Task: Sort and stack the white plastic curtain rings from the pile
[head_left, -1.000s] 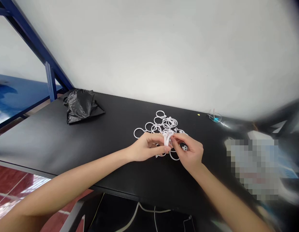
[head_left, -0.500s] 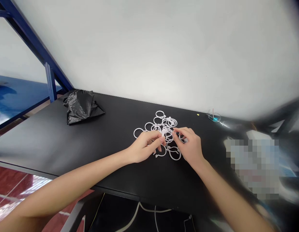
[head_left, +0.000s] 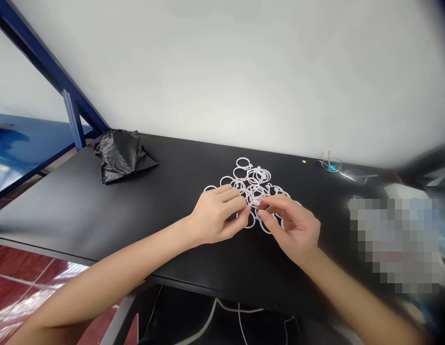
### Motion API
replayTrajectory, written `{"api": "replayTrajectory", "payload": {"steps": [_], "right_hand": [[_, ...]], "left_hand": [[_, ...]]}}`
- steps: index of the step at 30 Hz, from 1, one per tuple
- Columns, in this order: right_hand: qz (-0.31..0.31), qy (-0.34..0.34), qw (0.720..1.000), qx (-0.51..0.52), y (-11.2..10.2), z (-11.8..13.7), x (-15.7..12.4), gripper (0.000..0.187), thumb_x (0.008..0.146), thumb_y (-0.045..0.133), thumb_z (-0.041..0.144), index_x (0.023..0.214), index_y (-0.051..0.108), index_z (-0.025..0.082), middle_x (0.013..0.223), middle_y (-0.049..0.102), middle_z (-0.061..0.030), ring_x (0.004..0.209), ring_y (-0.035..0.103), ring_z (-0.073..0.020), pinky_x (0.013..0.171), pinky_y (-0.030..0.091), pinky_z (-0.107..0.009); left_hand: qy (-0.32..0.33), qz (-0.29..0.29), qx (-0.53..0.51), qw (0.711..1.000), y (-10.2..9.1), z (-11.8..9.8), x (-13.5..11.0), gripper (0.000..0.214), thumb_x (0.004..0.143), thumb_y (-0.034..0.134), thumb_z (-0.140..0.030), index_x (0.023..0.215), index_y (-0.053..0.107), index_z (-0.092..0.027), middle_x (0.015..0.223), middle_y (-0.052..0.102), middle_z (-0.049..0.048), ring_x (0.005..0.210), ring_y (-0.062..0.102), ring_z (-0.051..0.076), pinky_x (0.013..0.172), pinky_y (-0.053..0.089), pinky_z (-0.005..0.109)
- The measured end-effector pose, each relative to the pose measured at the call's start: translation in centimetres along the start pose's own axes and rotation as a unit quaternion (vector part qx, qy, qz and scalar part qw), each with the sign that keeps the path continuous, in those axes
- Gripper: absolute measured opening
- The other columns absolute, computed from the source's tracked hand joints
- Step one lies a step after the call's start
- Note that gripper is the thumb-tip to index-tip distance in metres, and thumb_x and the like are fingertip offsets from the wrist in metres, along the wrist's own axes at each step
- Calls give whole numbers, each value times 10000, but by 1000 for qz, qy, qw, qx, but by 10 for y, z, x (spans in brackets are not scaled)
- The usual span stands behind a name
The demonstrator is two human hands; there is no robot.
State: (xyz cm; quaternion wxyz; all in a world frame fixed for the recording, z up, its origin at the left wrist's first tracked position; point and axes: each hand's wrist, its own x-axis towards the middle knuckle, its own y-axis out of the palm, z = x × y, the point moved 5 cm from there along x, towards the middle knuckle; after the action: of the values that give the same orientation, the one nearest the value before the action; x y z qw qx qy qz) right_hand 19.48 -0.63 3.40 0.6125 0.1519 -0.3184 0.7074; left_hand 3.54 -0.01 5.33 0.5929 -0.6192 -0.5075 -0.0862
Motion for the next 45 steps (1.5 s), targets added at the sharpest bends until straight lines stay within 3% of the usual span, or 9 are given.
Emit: {"api": "replayTrajectory", "payload": {"steps": [7,11,14,17,20,25,28,35,45], "right_hand": [[-3,38,999,21,3,2,-1,365,813,668,21,1062,712,284,939,728,5,802,681,-134,657,610,-241],[-31,-5,999,-28,0,15,-1,365,799,670,-5,1034,722,270,912,750,11,808,699,-141,683,615,-245],[-35,-39,996,-72,2,24,-2,356,809,645,-19,1015,722,261,868,761,17,742,702,-131,666,604,-242],[-34,-28,996,-71,8,17,-4,301,817,645,8,980,716,251,837,748,9,720,699,-142,640,598,-259],[-26,37,998,-46,12,-1,-7,246,834,654,67,990,704,250,855,733,-4,745,704,-159,680,610,-296],[1,111,993,-28,15,-15,-8,278,825,698,148,1084,663,242,888,731,-13,746,711,-160,701,629,-313],[-5,109,994,-14,14,-12,-9,320,812,717,149,1106,643,254,873,733,0,716,712,-151,673,630,-300],[-86,59,994,-40,3,-5,-9,286,808,705,112,1056,678,253,875,723,-16,674,690,-153,577,620,-289],[-59,93,994,16,12,-5,-10,212,843,681,152,1026,693,258,951,755,-24,773,736,-181,694,666,-317]], "left_hand": [[95,-44,84,991,-5,-5,0,281,835,549,-162,569,465,-193,525,401,-35,495,335,113,464,286,272],[99,-129,60,985,-11,-8,-4,109,851,622,-269,829,567,-178,717,551,3,588,480,108,485,380,226],[25,-138,-23,990,-8,-3,-6,280,875,628,-406,973,537,-160,904,592,64,703,553,120,528,443,211],[-20,-46,-87,995,9,5,-7,202,984,461,-274,819,516,-172,724,530,4,624,490,96,554,428,206],[-86,-34,-118,989,15,20,-7,298,995,430,-269,722,496,-170,657,484,-11,590,448,94,547,406,215],[-265,-13,-363,893,17,35,-8,307,1004,346,-303,915,591,-142,847,608,54,764,601,136,589,533,228],[-227,2,-424,877,12,21,-8,283,980,375,-255,1070,620,-145,1050,666,96,971,646,191,741,599,305],[-81,24,-392,916,7,-1,-11,470,937,388,-137,1405,418,-178,1427,514,138,1266,550,251,1020,520,440],[11,42,-318,947,8,-14,-10,603,846,458,-126,1435,330,-154,1462,460,180,1361,445,295,1104,427,504]]}}
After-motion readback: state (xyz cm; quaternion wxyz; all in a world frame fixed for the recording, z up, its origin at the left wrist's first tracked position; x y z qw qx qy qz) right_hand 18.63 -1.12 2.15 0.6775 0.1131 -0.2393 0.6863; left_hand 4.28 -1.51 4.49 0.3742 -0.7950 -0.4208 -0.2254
